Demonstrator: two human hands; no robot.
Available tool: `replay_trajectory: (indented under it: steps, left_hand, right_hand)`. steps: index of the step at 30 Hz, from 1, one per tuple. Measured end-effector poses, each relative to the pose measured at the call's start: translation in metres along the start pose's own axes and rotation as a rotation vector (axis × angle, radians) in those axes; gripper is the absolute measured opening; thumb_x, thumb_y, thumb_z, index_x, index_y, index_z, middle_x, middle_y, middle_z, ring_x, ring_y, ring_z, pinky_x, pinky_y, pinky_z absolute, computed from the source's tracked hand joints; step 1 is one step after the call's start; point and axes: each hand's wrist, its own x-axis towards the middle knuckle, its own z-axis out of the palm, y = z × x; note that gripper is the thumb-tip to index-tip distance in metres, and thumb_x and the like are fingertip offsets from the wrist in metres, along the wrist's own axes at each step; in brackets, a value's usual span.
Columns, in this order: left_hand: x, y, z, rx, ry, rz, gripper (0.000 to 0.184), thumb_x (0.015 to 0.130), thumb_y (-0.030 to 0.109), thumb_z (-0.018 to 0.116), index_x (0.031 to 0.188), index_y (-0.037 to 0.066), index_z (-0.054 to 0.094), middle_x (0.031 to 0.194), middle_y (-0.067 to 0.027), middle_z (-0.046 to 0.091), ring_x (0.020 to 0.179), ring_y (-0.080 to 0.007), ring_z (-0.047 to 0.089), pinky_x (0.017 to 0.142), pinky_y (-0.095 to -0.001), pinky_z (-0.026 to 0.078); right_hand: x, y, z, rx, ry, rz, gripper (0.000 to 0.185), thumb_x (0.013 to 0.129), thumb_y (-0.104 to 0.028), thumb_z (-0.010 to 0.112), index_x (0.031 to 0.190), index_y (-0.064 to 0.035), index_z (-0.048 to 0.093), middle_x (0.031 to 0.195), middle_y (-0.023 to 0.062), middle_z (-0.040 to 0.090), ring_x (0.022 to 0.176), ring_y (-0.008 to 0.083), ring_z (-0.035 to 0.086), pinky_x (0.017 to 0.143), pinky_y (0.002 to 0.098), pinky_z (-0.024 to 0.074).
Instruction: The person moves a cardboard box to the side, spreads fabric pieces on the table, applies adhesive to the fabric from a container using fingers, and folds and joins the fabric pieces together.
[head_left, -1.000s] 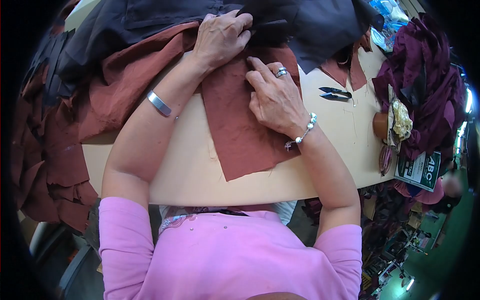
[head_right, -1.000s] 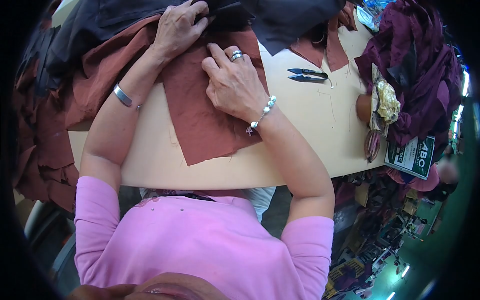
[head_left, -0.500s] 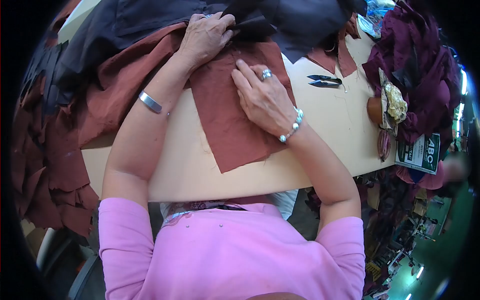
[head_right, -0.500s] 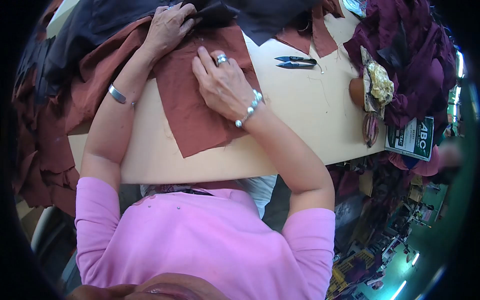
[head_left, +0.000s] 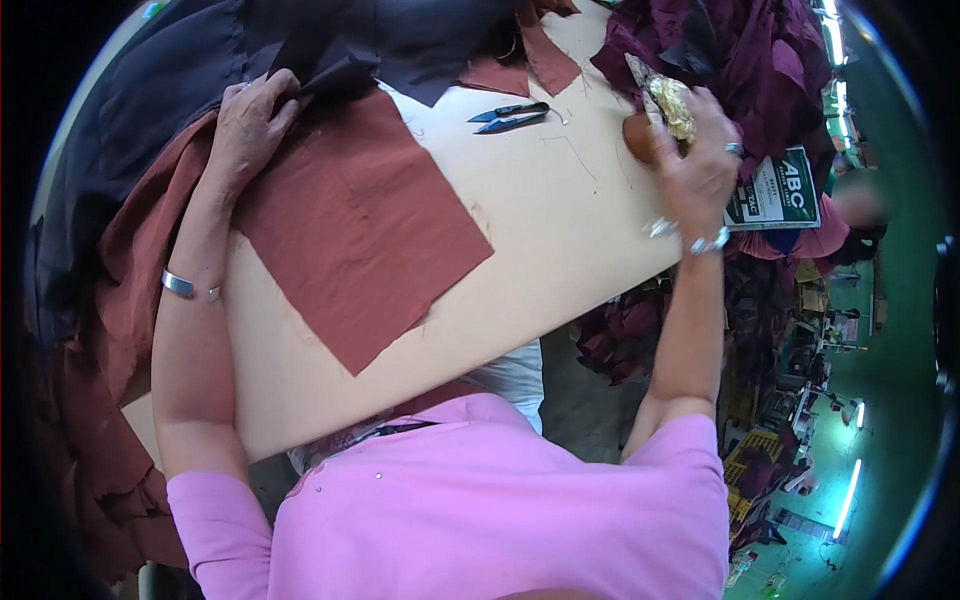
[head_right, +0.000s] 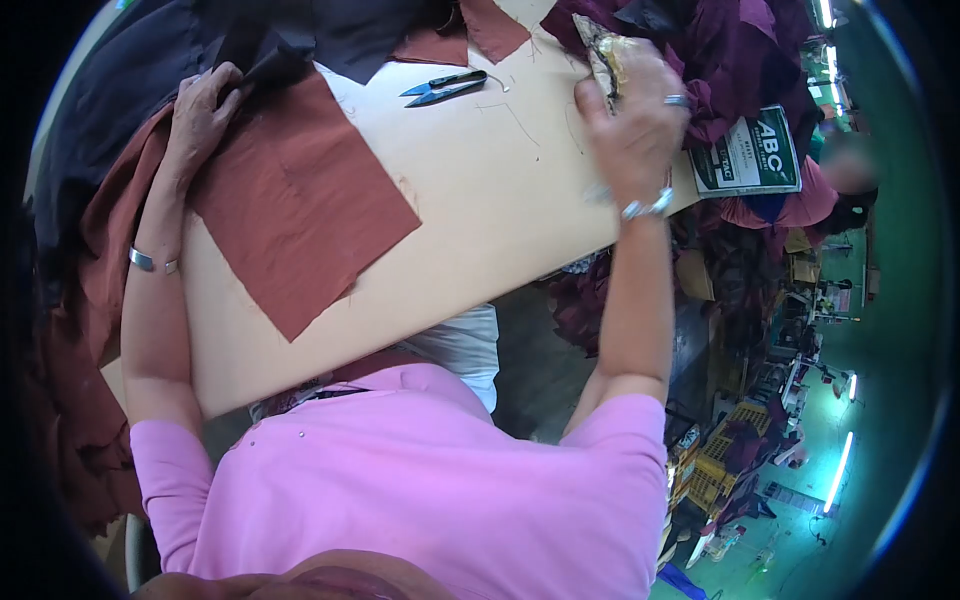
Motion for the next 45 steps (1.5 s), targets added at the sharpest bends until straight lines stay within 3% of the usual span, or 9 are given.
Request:
replay_trajectory:
  steps: [3, 6, 9, 13, 19, 24, 37, 40, 45]
  left_hand:
    - [-0.001, -0.001, -0.004, -0.085, -0.022, 0.040, 0.012, 0.081, 0.015, 0.060, 0.087, 0.008, 0.053, 0.076, -0.0088, 0.055, 0.075, -0.0263, 0.052, 0.079, -0.0333, 0.037]
    - [-0.001, 0.002, -0.005, -0.072, -0.011, 0.023, 0.011, 0.080, 0.015, 0.060, 0.085, 0.008, 0.053, 0.074, -0.0090, 0.057, 0.074, -0.0255, 0.054, 0.078, -0.0344, 0.036]
    - [-0.002, -0.002, -0.003, -0.061, 0.000, 0.025, 0.012, 0.079, 0.015, 0.061, 0.085, 0.007, 0.053, 0.076, -0.0097, 0.057, 0.076, -0.0264, 0.055, 0.078, -0.0345, 0.037]
    - [-0.001, -0.001, -0.003, -0.079, 0.000, 0.021, 0.013, 0.078, 0.015, 0.061, 0.085, 0.007, 0.053, 0.077, -0.0101, 0.058, 0.078, -0.0272, 0.055, 0.079, -0.0344, 0.037]
    - [-0.001, 0.006, -0.006, -0.076, 0.002, -0.013, 0.012, 0.079, 0.016, 0.060, 0.086, 0.007, 0.054, 0.079, -0.0100, 0.058, 0.079, -0.0273, 0.055, 0.080, -0.0348, 0.037]
    - [-0.001, 0.007, -0.006, -0.051, -0.009, -0.019, 0.013, 0.081, 0.017, 0.059, 0.088, 0.007, 0.055, 0.082, -0.0108, 0.060, 0.081, -0.0278, 0.055, 0.082, -0.0347, 0.036]
    - [0.000, 0.007, -0.007, -0.063, -0.005, -0.025, 0.013, 0.079, 0.016, 0.059, 0.088, 0.007, 0.055, 0.084, -0.0105, 0.060, 0.081, -0.0282, 0.054, 0.082, -0.0358, 0.036]
    - [0.000, 0.005, -0.006, -0.070, -0.019, -0.009, 0.013, 0.079, 0.016, 0.059, 0.088, 0.007, 0.055, 0.083, -0.0102, 0.060, 0.081, -0.0278, 0.054, 0.081, -0.0353, 0.036]
    - [-0.001, 0.007, -0.006, -0.059, 0.013, 0.021, 0.012, 0.081, 0.015, 0.058, 0.088, 0.007, 0.054, 0.081, -0.0105, 0.058, 0.081, -0.0283, 0.053, 0.080, -0.0352, 0.036]
  right_hand:
    - [-0.006, 0.078, 0.033, -0.146, -0.039, 0.331, 0.072, 0.069, -0.045, 0.071, 0.124, -0.0049, 0.046, 0.121, 0.0200, 0.051, 0.112, 0.0353, 0.050, 0.093, 0.0416, 0.0400]
    - [-0.017, 0.100, 0.061, 0.339, -0.108, 0.615, 0.079, 0.069, -0.049, 0.071, 0.126, -0.0023, 0.043, 0.114, 0.0211, 0.056, 0.108, 0.0339, 0.054, 0.091, 0.0397, 0.0417]
    - [-0.018, 0.099, 0.062, 0.348, -0.117, 0.750, 0.081, 0.066, -0.042, 0.076, 0.124, 0.0027, 0.042, 0.106, 0.0193, 0.060, 0.098, 0.0273, 0.059, 0.086, 0.0332, 0.0446]
    - [-0.028, 0.110, 0.065, 1.156, 0.270, 1.057, 0.056, 0.067, -0.014, 0.078, 0.111, 0.0036, 0.048, 0.097, 0.0115, 0.061, 0.085, 0.0144, 0.058, 0.077, 0.0256, 0.0460]
    - [-0.020, 0.098, 0.026, 1.083, 0.557, 0.752, 0.048, 0.073, -0.012, 0.073, 0.111, 0.0017, 0.048, 0.102, 0.0096, 0.058, 0.091, 0.0165, 0.057, 0.081, 0.0282, 0.0467]
    - [0.004, 0.026, 0.010, 0.793, 0.339, 0.485, 0.051, 0.069, -0.025, 0.077, 0.109, -0.0017, 0.054, 0.104, 0.0082, 0.058, 0.091, 0.0155, 0.056, 0.082, 0.0278, 0.0451]
    - [0.022, 0.024, 0.075, 0.286, -0.002, 0.414, 0.049, 0.073, -0.040, 0.068, 0.107, -0.0049, 0.061, 0.103, 0.0167, 0.063, 0.096, 0.0339, 0.059, 0.084, 0.0404, 0.0453]
    - [0.008, 0.070, 0.076, -0.016, -0.350, 0.464, 0.074, 0.065, -0.047, 0.070, 0.125, -0.0080, 0.049, 0.117, 0.0167, 0.057, 0.106, 0.0325, 0.055, 0.091, 0.0397, 0.0421]
    - [-0.011, 0.087, 0.084, 0.254, -0.494, 0.665, 0.086, 0.058, -0.043, 0.072, 0.130, -0.0067, 0.042, 0.124, 0.0195, 0.052, 0.114, 0.0323, 0.051, 0.095, 0.0378, 0.0398]
